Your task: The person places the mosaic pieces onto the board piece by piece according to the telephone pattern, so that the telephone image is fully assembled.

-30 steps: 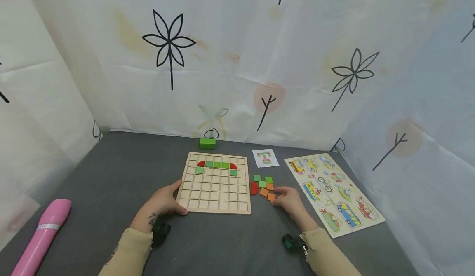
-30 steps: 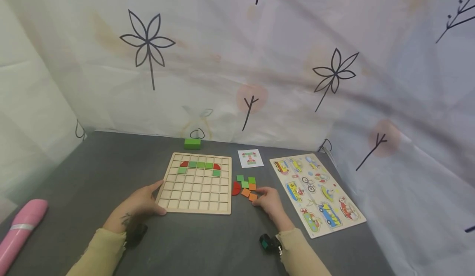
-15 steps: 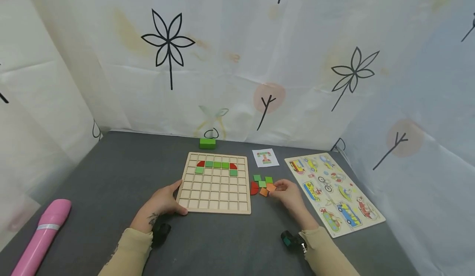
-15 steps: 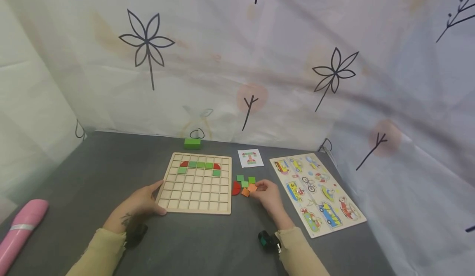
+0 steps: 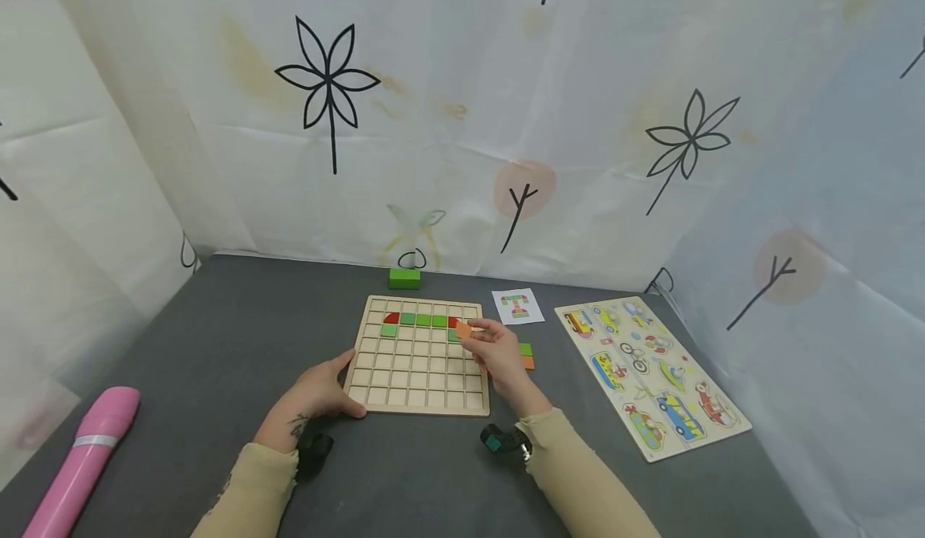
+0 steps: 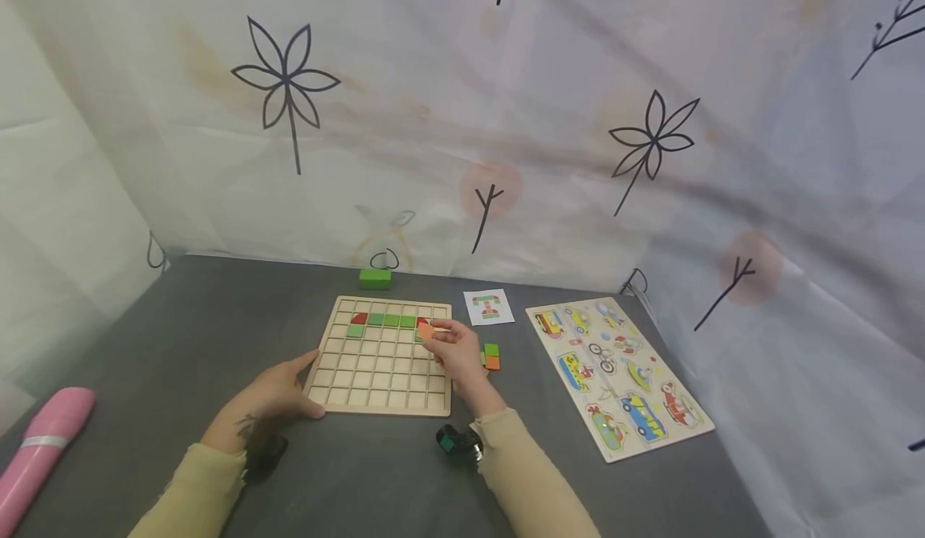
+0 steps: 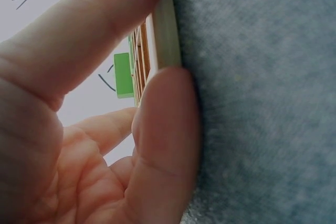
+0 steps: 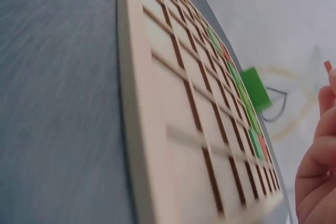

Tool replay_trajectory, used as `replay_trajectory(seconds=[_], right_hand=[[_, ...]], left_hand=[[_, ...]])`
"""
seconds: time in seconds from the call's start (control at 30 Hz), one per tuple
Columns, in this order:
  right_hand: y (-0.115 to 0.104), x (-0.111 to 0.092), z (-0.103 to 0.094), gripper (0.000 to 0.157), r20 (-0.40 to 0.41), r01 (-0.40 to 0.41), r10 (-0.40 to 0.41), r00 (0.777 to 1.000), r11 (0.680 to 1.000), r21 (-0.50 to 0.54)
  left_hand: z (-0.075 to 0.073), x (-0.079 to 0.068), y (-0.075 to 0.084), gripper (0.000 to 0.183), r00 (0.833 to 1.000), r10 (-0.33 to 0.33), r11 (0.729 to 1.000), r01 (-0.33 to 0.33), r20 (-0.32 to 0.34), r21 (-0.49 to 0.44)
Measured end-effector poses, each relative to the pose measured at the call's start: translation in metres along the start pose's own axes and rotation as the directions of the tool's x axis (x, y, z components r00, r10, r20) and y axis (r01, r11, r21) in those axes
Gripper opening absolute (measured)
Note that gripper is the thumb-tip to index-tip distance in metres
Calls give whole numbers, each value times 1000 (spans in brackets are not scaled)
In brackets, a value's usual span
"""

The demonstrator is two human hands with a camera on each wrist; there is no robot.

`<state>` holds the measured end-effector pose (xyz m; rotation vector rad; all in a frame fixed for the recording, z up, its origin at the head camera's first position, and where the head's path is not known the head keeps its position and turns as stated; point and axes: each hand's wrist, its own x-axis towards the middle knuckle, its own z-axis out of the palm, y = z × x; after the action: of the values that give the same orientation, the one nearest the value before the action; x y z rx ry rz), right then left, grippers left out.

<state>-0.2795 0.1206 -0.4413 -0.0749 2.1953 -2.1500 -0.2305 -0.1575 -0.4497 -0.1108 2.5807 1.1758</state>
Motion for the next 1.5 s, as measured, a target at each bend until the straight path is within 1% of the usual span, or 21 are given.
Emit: replay_trajectory(seconds=[0.13,0.17,0.23,0.3,0.4,0.53,0.57,0.77,0.87,1.03,1.07,1.1,1.17,1.23,1.27,1.33,1.4,1.5], right_hand=[[0,14,18,39,36,-13,14,999,999,-41],[-1,17,22,40,42,-13,16,999,997,-70],[-2,23,30,39,49,-8,16,999,986,-166],[-3,28,36,39,59,0,16,998,965,-262],[-5,35,45,37,65,-1,30,997,916,-401],[-4,42,52,36,51,-28,61,997,872,-489],[-4,43,53,36,48,-31,64,997,862,-507],[1,48,56,33,38,-38,72,997,824,-566],[2,49,58,31,43,-28,67,997,795,-605],[3,50,61,32,50,-13,62,997,751,-661],[3,49,62,34,50,-13,61,997,750,-661],[3,48,62,36,51,-10,57,997,754,-657],[2,46,60,41,63,4,44,997,792,-611],[1,43,56,47,87,25,23,996,852,-523],[-1,40,53,50,102,38,10,995,887,-460],[-4,35,46,53,122,58,-18,992,940,-336],[-7,29,36,55,130,77,-48,990,970,-229],[-9,18,19,54,114,83,-72,991,992,-93]], left_hand=[[1,2,0,116,1000,5,1000,-5,-4,6],[1,2,-1,116,1000,7,1000,-7,-2,5],[1,2,-1,116,1000,16,1000,-16,-3,14],[0,2,-1,116,1000,21,1000,-21,-1,18],[0,2,-1,116,1000,18,1000,-18,-4,18],[1,1,0,116,1000,20,1000,-20,-6,15],[1,1,0,116,1000,20,1000,-20,-4,12],[1,0,-1,116,1000,22,1000,-22,6,-11],[1,0,-1,116,1000,24,1000,-23,5,-10],[1,1,-1,117,1000,28,1000,-28,4,-3],[1,1,-1,117,1000,27,1000,-26,3,-3],[2,1,-1,116,1000,23,1000,-23,2,-2],[2,1,-1,116,1000,14,1000,-14,2,-4],[2,1,-1,116,1000,6,1000,-6,0,-6],[2,1,-1,116,1000,4,1000,-4,0,-9],[2,0,-1,116,1000,7,1000,-7,1,-10],[2,1,-1,116,1000,4,1000,-4,-1,-14],[2,1,-1,116,1000,2,1000,-2,-1,-7]])
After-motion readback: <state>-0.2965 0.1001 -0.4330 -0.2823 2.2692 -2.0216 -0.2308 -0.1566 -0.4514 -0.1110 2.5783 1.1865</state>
